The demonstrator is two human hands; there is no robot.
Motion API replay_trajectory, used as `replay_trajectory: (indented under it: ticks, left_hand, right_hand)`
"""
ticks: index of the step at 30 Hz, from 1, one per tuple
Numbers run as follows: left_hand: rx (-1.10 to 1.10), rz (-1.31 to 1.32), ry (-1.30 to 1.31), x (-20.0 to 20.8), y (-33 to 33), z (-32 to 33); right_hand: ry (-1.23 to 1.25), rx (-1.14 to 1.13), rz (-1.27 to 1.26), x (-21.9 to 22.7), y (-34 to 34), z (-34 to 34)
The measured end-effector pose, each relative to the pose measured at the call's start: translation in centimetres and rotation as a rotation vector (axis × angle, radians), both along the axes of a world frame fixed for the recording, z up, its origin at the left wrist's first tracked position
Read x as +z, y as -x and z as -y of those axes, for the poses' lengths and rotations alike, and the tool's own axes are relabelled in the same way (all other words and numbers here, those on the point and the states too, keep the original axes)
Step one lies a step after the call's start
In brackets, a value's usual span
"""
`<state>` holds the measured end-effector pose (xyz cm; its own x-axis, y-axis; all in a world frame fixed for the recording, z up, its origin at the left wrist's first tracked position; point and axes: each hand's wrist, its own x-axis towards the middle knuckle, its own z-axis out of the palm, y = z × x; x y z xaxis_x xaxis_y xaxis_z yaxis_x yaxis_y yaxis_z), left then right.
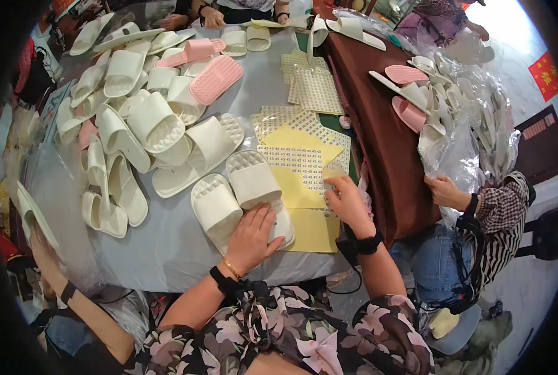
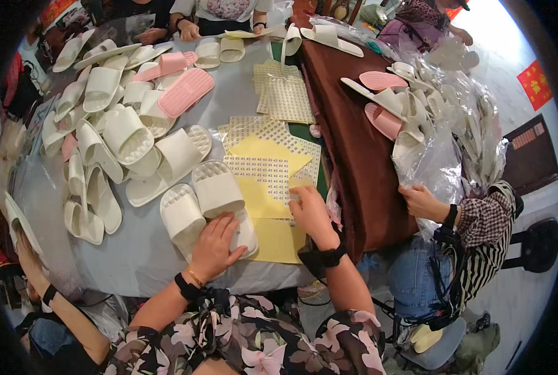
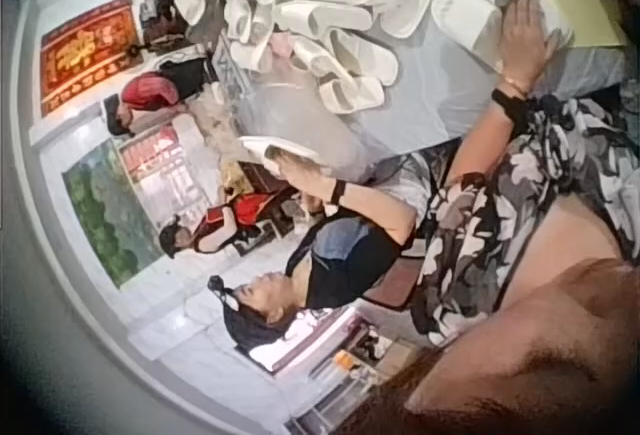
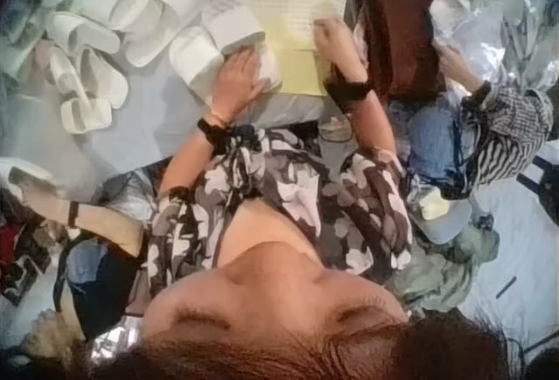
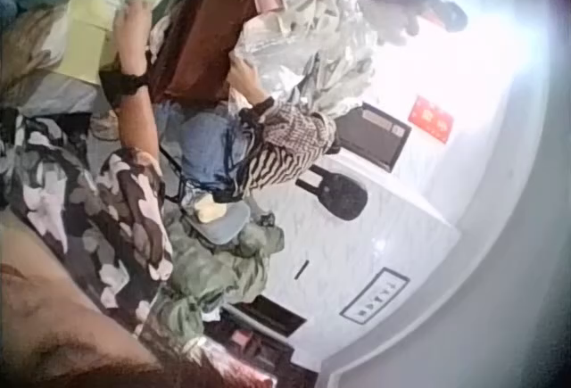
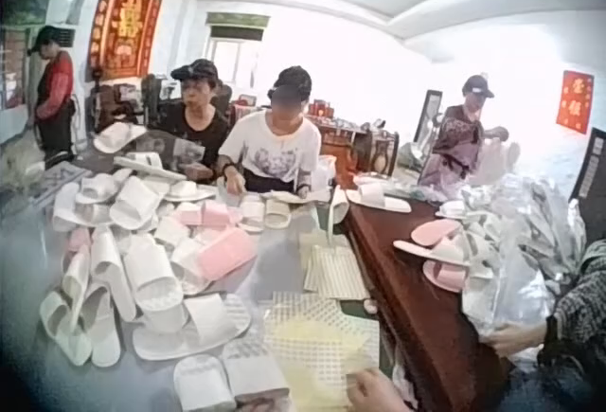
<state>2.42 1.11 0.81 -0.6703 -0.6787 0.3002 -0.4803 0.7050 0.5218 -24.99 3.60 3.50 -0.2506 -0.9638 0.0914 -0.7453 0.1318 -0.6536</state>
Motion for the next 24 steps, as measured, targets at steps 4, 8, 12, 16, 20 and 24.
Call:
replay_trajectory:
  ticks: [4, 8, 12, 16, 20, 24]
  left_hand:
    - [-0.021, 0.041, 0.017, 0.0, -0.2, 0.0]
    - [-0.025, -0.011, -0.012, 0.2, 0.0, 0.1]
    - [-0.026, -0.022, -0.013, 0.5, 0.2, 0.1]
    - [-0.026, -0.035, 0.025, 0.1, -0.1, 0.1]
    - [-0.028, -0.053, 0.037, -0.5, -0.2, 0.2]
    - [-0.033, -0.072, 0.06, -0.5, -0.1, 0.2]
  right_hand:
    - [0.023, 0.045, -0.004, -0.2, -0.4, -1.6]
    - [0.03, 0.087, 0.106, -0.2, -2.5, -2.2]
    - [-0.039, 0.155, 0.069, -1.2, -4.5, -2.5]
    - [-0.093, 0.173, 0.089, -0.3, -5.7, -3.0]
    - [-0.097, 0.065, 0.135, -0.6, -4.0, -3.9]
    - [-0.004, -0.142, 0.071, -1.4, -0.4, -4.6]
